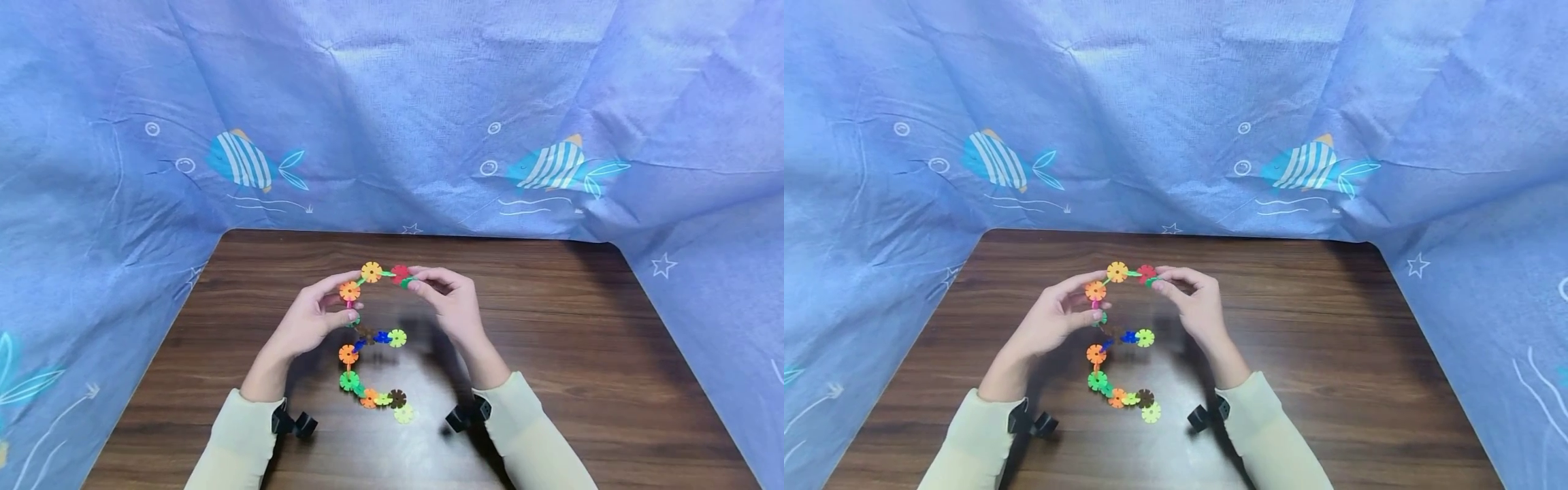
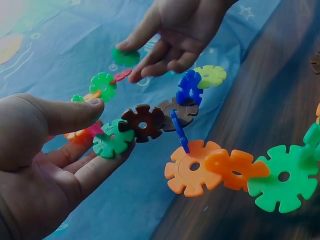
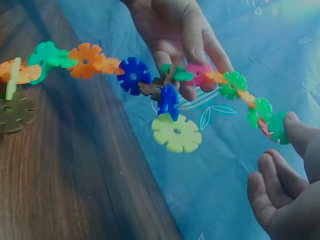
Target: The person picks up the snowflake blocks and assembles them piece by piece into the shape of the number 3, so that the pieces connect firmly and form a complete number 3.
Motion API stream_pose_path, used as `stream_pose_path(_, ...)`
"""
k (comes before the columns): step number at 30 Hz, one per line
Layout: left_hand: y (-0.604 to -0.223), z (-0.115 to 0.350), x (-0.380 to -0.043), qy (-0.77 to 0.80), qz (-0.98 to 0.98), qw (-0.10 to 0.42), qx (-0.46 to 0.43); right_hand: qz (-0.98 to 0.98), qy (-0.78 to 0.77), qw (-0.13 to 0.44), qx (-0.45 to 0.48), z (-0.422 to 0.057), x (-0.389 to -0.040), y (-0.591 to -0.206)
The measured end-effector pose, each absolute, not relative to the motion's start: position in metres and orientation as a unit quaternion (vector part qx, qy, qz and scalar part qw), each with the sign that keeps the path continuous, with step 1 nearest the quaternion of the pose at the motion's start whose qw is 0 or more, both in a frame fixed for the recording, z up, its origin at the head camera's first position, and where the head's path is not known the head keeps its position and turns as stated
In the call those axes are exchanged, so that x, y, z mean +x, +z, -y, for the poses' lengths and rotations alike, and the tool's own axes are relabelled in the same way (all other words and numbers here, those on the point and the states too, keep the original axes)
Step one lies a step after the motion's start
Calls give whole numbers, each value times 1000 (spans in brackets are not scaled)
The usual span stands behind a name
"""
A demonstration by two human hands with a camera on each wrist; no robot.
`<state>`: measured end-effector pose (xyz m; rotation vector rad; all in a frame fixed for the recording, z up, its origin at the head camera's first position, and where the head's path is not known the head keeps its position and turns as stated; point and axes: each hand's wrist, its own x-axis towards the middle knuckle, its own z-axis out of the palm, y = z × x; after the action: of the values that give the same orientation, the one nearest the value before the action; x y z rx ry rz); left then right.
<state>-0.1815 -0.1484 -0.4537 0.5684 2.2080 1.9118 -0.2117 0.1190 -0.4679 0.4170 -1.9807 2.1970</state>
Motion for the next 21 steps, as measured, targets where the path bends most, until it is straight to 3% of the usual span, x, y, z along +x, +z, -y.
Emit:
stream_pose_path(4,-451,148,-182,637,-742,89,190,670,727,76,131,-114,-212,-462)
stream_pose_path(15,-440,134,-195,580,-797,15,169,671,718,83,167,-106,-210,-458)
stream_pose_path(21,-438,122,-203,617,-763,9,193,672,715,73,177,-102,-208,-461)
